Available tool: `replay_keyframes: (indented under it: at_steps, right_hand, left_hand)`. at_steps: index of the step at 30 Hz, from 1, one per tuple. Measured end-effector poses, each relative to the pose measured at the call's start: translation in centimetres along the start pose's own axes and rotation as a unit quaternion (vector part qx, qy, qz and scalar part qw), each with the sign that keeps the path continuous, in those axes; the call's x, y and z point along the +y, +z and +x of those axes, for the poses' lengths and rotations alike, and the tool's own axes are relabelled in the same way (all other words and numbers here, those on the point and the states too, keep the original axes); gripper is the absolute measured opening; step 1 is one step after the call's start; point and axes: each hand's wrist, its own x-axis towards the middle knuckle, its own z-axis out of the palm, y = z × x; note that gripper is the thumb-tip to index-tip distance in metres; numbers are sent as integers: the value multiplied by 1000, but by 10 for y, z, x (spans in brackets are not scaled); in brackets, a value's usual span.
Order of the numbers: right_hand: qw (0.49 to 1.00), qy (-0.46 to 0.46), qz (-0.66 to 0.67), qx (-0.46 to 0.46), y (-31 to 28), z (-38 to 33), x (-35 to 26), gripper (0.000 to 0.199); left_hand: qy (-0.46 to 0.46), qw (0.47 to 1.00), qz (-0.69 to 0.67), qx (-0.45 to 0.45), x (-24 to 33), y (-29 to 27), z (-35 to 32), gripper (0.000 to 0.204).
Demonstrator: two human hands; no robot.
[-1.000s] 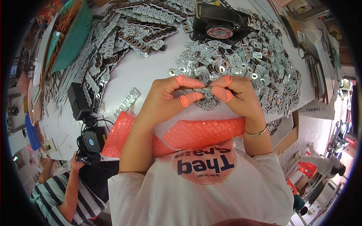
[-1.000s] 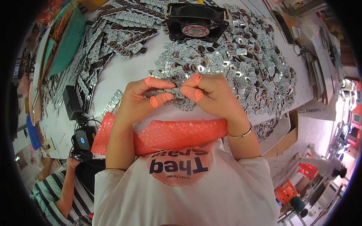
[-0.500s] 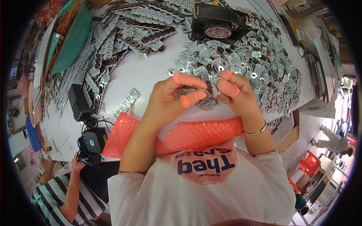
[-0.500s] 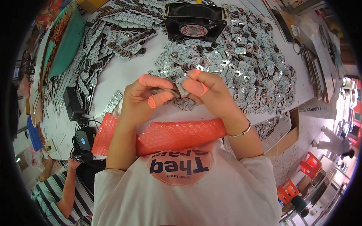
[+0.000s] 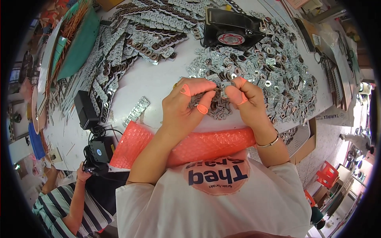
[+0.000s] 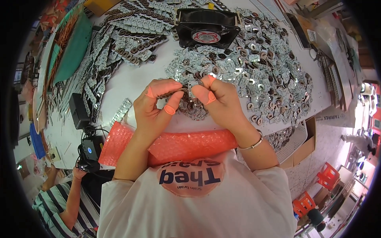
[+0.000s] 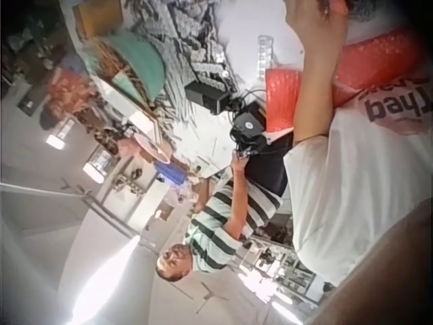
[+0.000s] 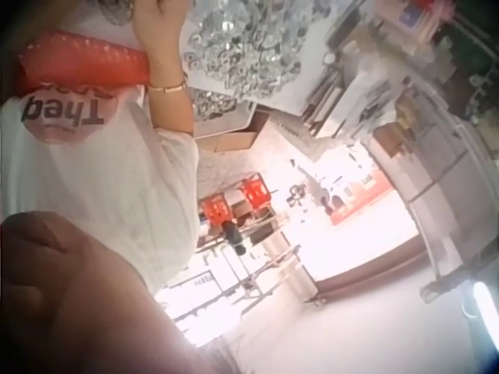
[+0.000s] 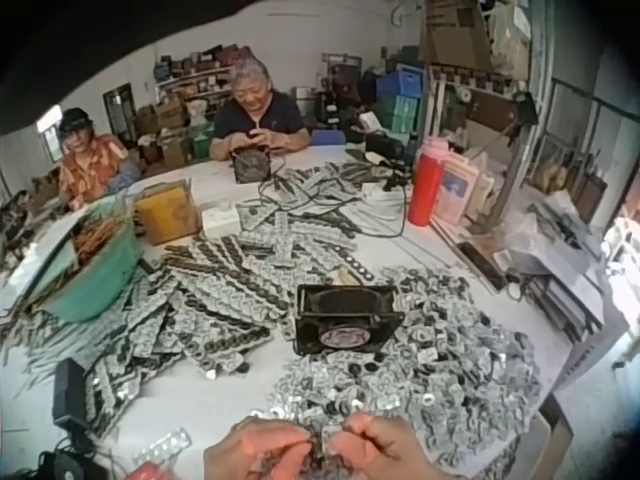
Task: The recorder is sorting small metal components on a workbench and placing them into a collection bin.
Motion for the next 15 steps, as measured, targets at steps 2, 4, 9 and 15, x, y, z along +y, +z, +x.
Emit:
replay_keyframes:
  at_steps: [2, 4, 9, 15]
  right_hand:
    - [1000, 1, 24, 9, 1, -1, -2, 27]
    - [998, 40, 43, -12, 0, -3, -3, 25]
    - [995, 52, 84, 20, 6, -1, -2, 22]
    - [999, 29, -27, 29, -1, 7, -4, 18]
  left_hand:
    - [3, 1000, 3, 6, 0, -1, -1, 22]
    - [4, 1000, 5, 11, 0, -1, -1, 22]
    - [76, 996, 45, -8, -2, 0, 6, 21]
    - [0, 999, 35, -23, 0, -4, 5, 19]
